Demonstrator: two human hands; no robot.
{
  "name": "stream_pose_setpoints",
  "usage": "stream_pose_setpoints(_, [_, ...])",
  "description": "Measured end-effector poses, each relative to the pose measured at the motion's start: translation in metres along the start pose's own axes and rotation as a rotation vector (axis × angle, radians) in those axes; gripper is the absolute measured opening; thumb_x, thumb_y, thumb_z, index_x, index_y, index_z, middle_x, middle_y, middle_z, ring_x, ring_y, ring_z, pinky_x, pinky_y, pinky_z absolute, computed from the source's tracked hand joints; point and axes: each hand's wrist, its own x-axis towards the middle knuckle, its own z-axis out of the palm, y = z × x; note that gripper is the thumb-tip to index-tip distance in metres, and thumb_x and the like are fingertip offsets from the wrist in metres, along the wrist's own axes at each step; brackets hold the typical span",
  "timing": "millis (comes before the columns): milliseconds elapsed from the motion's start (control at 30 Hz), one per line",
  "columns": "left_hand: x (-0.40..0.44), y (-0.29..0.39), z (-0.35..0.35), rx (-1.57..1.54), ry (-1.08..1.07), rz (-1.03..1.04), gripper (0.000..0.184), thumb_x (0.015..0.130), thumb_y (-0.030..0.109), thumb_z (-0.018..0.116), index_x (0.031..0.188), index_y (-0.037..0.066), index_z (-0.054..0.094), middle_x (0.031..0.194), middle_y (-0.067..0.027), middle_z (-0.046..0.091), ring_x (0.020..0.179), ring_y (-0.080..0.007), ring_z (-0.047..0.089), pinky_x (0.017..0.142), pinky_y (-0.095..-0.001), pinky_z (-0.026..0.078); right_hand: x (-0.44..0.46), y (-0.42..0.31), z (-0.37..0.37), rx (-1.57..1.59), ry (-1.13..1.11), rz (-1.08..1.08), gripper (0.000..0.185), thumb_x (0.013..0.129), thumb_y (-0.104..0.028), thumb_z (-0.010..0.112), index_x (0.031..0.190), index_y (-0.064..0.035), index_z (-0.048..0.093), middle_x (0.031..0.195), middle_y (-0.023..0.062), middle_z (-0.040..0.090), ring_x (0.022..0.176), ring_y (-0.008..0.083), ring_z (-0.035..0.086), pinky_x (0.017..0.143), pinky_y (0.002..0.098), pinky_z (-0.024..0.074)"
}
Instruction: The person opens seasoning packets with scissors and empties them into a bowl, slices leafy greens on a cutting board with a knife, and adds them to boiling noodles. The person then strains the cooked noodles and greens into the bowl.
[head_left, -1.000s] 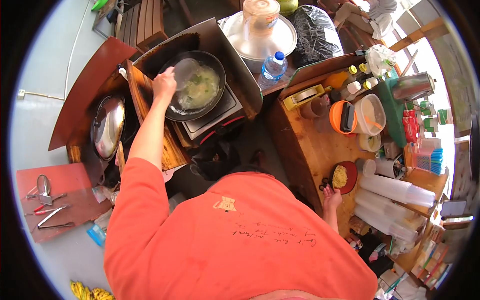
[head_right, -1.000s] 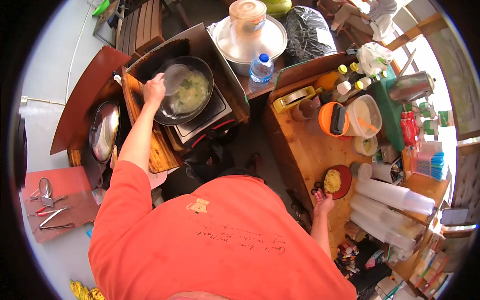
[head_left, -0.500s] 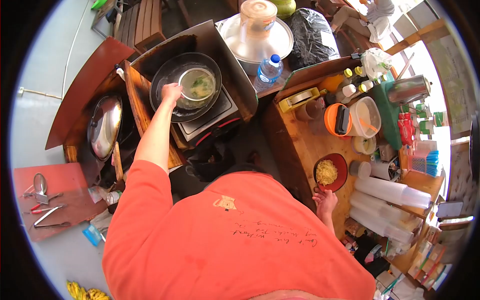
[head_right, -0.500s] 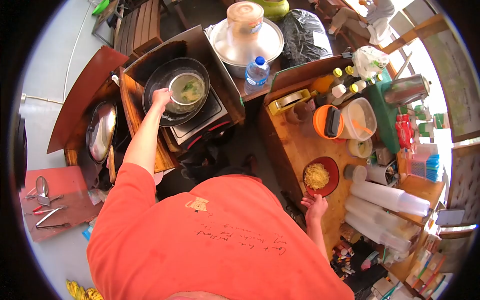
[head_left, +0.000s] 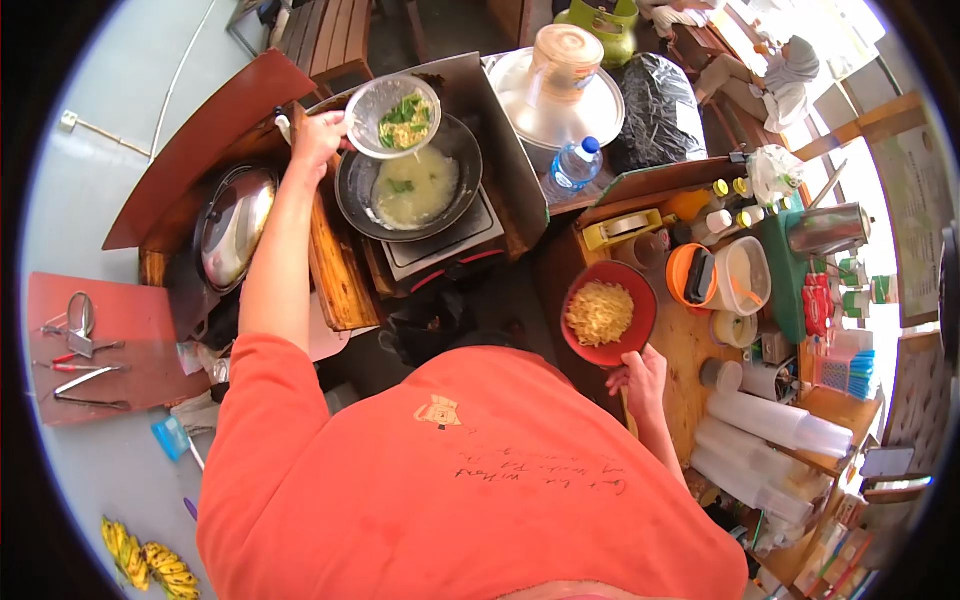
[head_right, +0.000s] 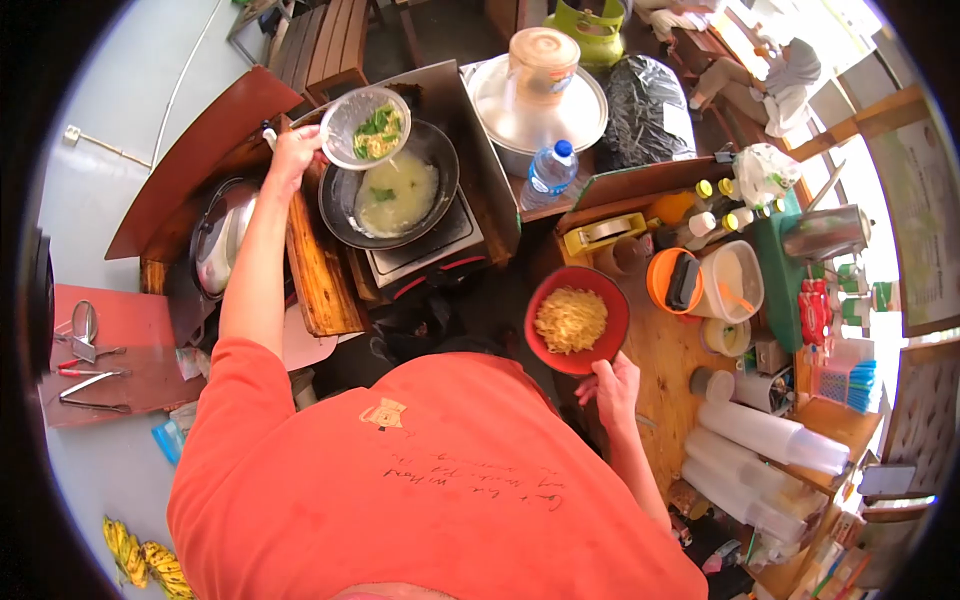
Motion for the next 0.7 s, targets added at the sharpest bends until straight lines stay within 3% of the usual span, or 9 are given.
stream_pose_setpoints(167, [-0.005,0.064,-0.029,-0.010,0.167,0.155,0.021,0.092,0.003,0.063,0.109,-0.006,0.071,0.092,-0.0083,0.074,0.072,-0.0117,0.068,0.065,-0.0264,0.054,0.038,-0.034,0.074,-0.100,-0.237,0.007,0.026,0.090,-0.004,0.049,0.111,0.0062,0.060,0.077,0.0159,0.069,0.047,0.0182,0.061,0.039,0.0288,0.0494])
stream_pose_setpoints(267, [0.001,0.032,-0.032,0.114,0.149,0.167,0.021,0.095,0.006,0.062,0.109,-0.006,0.070,0.092,-0.0069,0.074,0.078,-0.0120,0.068,0.072,-0.0287,0.056,0.066,-0.039,0.116,-0.150,-0.332,-0.068,0.025,0.091,-0.005,0.047,0.109,0.0061,0.060,0.078,0.0159,0.069,0.048,0.0172,0.062,0.039,0.0290,0.0502])
stream_pose_setpoints(300, [-0.012,0.028,-0.019,0.126,0.125,0.141,0.014,0.091,0.003,0.061,0.098,-0.002,0.072,0.086,-0.0059,0.073,0.076,-0.0127,0.068,0.070,-0.0285,0.055,0.075,-0.040,0.131,-0.177,-0.334,-0.079,0.024,0.091,-0.005,0.047,0.107,0.0061,0.060,0.078,0.0159,0.070,0.048,0.0173,0.062,0.040,0.0297,0.0509])
stream_pose_setpoints(333, [-0.010,0.001,-0.017,0.357,0.123,0.094,0.013,0.087,0.000,0.059,0.087,0.003,0.072,0.078,-0.0041,0.070,0.068,-0.0125,0.065,0.062,-0.0294,0.053,0.084,-0.041,0.145,-0.204,-0.336,-0.095,0.023,0.091,-0.005,0.047,0.106,0.0061,0.060,0.077,0.0160,0.070,0.048,0.0174,0.063,0.040,0.0303,0.0515])
stream_pose_setpoints(367, [0.010,-0.060,-0.017,0.450,0.190,0.028,0.016,0.084,-0.003,0.057,0.078,0.005,0.070,0.070,-0.0034,0.067,0.059,-0.0138,0.062,0.054,-0.0310,0.049,0.092,-0.039,0.156,-0.201,-0.347,-0.096,0.022,0.090,-0.005,0.047,0.103,0.0063,0.060,0.076,0.0162,0.070,0.048,0.0180,0.063,0.039,0.0312,0.0520])
stream_pose_setpoints(400, [-0.012,-0.056,0.001,0.291,0.167,-0.015,0.009,0.078,0.006,0.066,0.071,0.006,0.072,0.062,-0.0102,0.066,0.057,-0.0176,0.062,0.057,-0.0381,0.049,0.101,-0.039,0.167,-0.199,-0.358,-0.099,0.021,0.090,-0.005,0.047,0.101,0.0065,0.060,0.074,0.0164,0.070,0.048,0.0185,0.064,0.039,0.0320,0.0525])
stream_pose_setpoints(467, [-0.006,-0.103,0.001,0.519,0.226,0.084,0.009,0.072,0.010,0.068,0.073,0.003,0.072,0.068,-0.0175,0.068,0.060,-0.0271,0.067,0.060,-0.0405,0.051,0.113,-0.040,0.186,-0.285,-0.336,-0.091,0.020,0.090,-0.006,0.047,0.097,0.0075,0.059,0.072,0.0168,0.069,0.048,0.0197,0.065,0.039,0.0335,0.0526])
stream_pose_setpoints(600, [-0.005,-0.099,0.002,0.452,0.245,0.138,0.017,0.072,0.010,0.066,0.082,0.002,0.076,0.077,-0.0205,0.071,0.074,-0.0319,0.073,0.068,-0.0407,0.056,0.126,-0.042,0.205,-0.397,-0.325,-0.168,0.022,0.090,-0.007,0.048,0.094,0.0087,0.063,0.074,0.0188,0.071,0.050,0.0204,0.066,0.040,0.0334,0.0546])
stream_pose_setpoints(700, [-0.027,-0.035,0.008,0.555,0.279,0.174,0.019,0.074,0.011,0.065,0.085,0.001,0.077,0.076,-0.0212,0.071,0.074,-0.0328,0.073,0.070,-0.0409,0.057,0.136,-0.041,0.213,-0.369,-0.334,-0.143,0.023,0.089,-0.009,0.050,0.096,0.0110,0.060,0.071,0.0184,0.070,0.051,0.0223,0.067,0.041,0.0340,0.0549])
